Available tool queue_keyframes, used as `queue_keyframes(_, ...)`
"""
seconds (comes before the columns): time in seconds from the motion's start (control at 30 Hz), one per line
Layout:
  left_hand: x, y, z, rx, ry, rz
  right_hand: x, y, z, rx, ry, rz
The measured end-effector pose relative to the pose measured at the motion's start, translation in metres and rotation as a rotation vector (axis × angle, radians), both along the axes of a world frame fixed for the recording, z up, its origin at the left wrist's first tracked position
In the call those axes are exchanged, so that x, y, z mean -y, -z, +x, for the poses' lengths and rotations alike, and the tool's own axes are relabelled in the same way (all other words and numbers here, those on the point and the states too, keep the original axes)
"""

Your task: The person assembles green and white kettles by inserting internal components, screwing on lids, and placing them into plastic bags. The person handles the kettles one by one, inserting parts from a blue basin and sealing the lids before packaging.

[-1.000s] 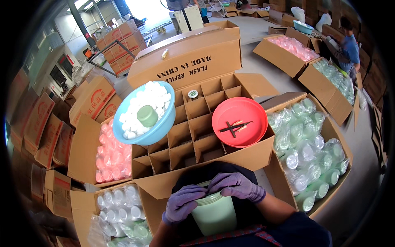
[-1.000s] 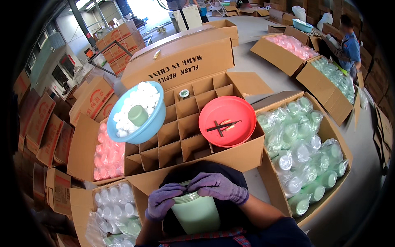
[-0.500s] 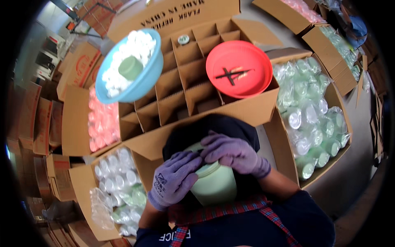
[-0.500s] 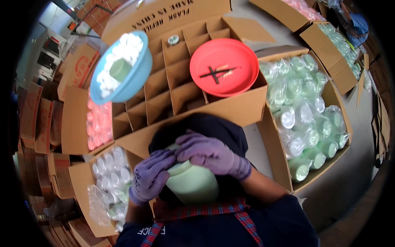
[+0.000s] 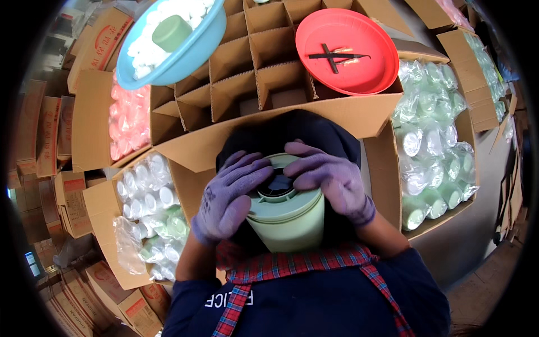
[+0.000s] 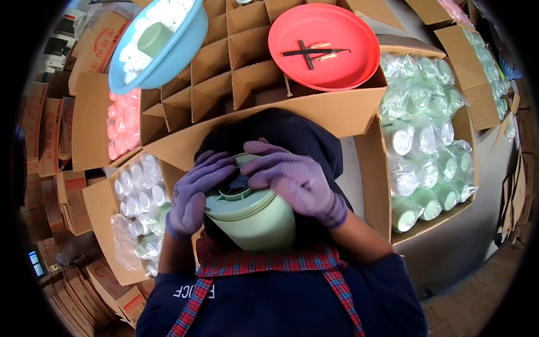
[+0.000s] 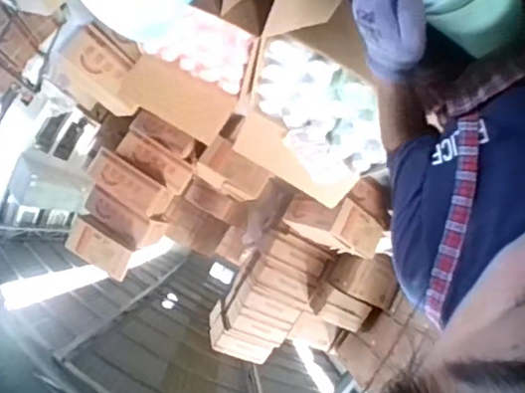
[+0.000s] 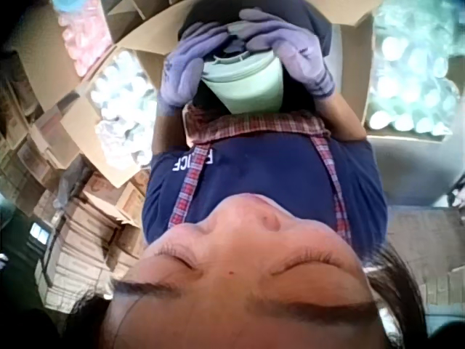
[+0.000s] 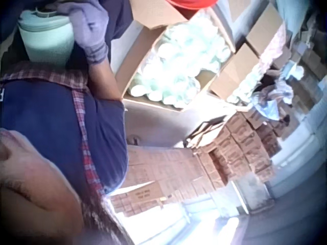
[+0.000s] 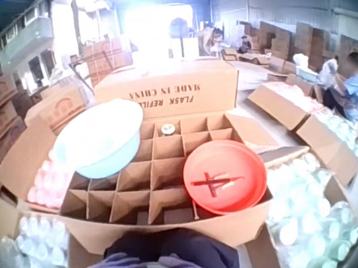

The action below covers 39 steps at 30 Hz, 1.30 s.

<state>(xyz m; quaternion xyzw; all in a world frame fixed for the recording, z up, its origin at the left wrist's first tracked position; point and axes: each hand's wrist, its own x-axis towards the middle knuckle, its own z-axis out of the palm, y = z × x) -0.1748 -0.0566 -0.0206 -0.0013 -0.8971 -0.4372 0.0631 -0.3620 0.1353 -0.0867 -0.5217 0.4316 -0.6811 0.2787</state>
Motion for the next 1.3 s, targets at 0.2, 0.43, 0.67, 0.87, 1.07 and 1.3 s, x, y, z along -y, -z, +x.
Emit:
queue_keyframes(0.2, -0.026, -0.055, 0.004, 0.221, -0.083, -0.512, 0.004, -0.018, -0.01, -0.203, 0.064, 0.131)
queue_keyframes(0.43, -0.037, -0.063, 0.001, 0.307, -0.014, -0.593, -0.014, -0.046, 0.025, -0.477, 0.096, 0.021)
queue_keyframes(0.67, -0.092, -0.062, -0.028, 0.369, -0.392, -0.872, -0.005, 0.009, -0.003, -0.103, 0.056, 0.037)
queue_keyframes(0.87, -0.018, -0.047, -0.011, 0.075, -0.132, -0.559, 0.007, -0.079, 0.0, -0.692, 0.145, 0.103)
queue_keyframes(1.07, -0.03, 0.038, 0.036, -0.09, -0.384, 0.316, 0.081, -0.114, -0.081, -0.8, -0.144, 0.07)
queue_keyframes(1.3, -0.041, 0.064, -0.007, -0.111, -0.523, 0.468, 0.112, -0.076, -0.006, -1.045, -0.451, 0.139)
